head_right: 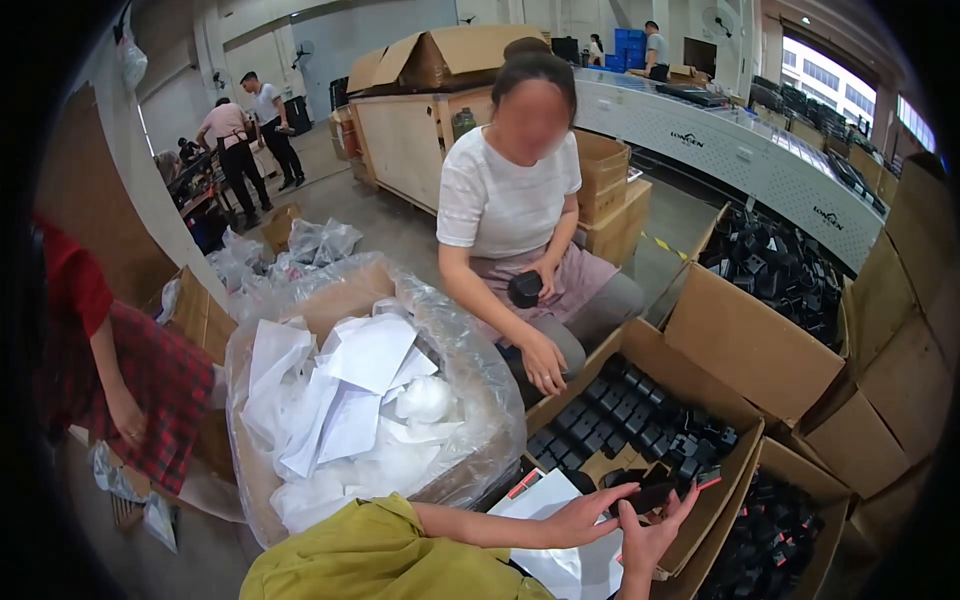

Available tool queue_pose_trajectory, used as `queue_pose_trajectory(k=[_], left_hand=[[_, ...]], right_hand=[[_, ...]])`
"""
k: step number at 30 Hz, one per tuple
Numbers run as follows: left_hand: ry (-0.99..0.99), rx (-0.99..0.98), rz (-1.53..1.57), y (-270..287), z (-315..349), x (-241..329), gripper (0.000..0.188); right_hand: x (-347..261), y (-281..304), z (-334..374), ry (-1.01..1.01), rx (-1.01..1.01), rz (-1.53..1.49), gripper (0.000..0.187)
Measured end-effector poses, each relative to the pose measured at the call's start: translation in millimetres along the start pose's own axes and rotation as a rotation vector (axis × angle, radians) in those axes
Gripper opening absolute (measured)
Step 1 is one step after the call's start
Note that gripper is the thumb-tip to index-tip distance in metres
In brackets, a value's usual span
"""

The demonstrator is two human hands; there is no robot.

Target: Apply red and black stickers to black plastic components being sorted into boxes.

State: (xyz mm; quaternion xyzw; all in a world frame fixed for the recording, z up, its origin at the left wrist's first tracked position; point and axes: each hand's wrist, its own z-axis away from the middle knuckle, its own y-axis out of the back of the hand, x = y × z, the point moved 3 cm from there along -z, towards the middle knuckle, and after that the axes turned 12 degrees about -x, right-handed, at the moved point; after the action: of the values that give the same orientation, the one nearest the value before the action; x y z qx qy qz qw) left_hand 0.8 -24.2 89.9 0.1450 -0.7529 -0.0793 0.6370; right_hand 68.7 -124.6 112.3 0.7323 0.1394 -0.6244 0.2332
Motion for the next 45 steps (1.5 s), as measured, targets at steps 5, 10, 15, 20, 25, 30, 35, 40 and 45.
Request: queue_pose_trajectory(k=[5,10,15,20,25,30,35,40,45], left_hand=[[0.046,0.134,0.07,16,10,15,0.037],[0.297,0.154,0.145,56,7,-12,0.024],[0.079,0.177,0.755,66,3,1,0.02],[0.157,0.045,0.74,49,1,-8,0.022],[0.163,-0.036,0.728,39,10,-1,0.024],[0.221,-0.075,0.676,38,13,-3,0.025],[0.255,-0.075,0.69,38,12,-2,0.025],[0.279,-0.062,0.65,39,13,1,0.026],[0.312,-0.056,0.617,43,17,-3,0.026]], right_hand=[[-4,-17,10,0.032,-0.083,0.0,0.09],[-9,3,-3,0.06,-0.089,-0.127,0.041],[-33,9,-2,0.02,-0.218,-0.462,0.007],[-28,-8,8,-0.212,-0.49,-0.508,0.007],[-19,-11,13,-0.226,-0.437,-0.27,0.008],[-18,-2,11,-0.236,-0.337,-0.232,0.01],[-17,0,8,-0.289,-0.31,-0.192,0.012],[-19,1,8,-0.289,-0.317,-0.165,0.012],[-21,16,6,-0.257,-0.206,-0.229,0.014]])
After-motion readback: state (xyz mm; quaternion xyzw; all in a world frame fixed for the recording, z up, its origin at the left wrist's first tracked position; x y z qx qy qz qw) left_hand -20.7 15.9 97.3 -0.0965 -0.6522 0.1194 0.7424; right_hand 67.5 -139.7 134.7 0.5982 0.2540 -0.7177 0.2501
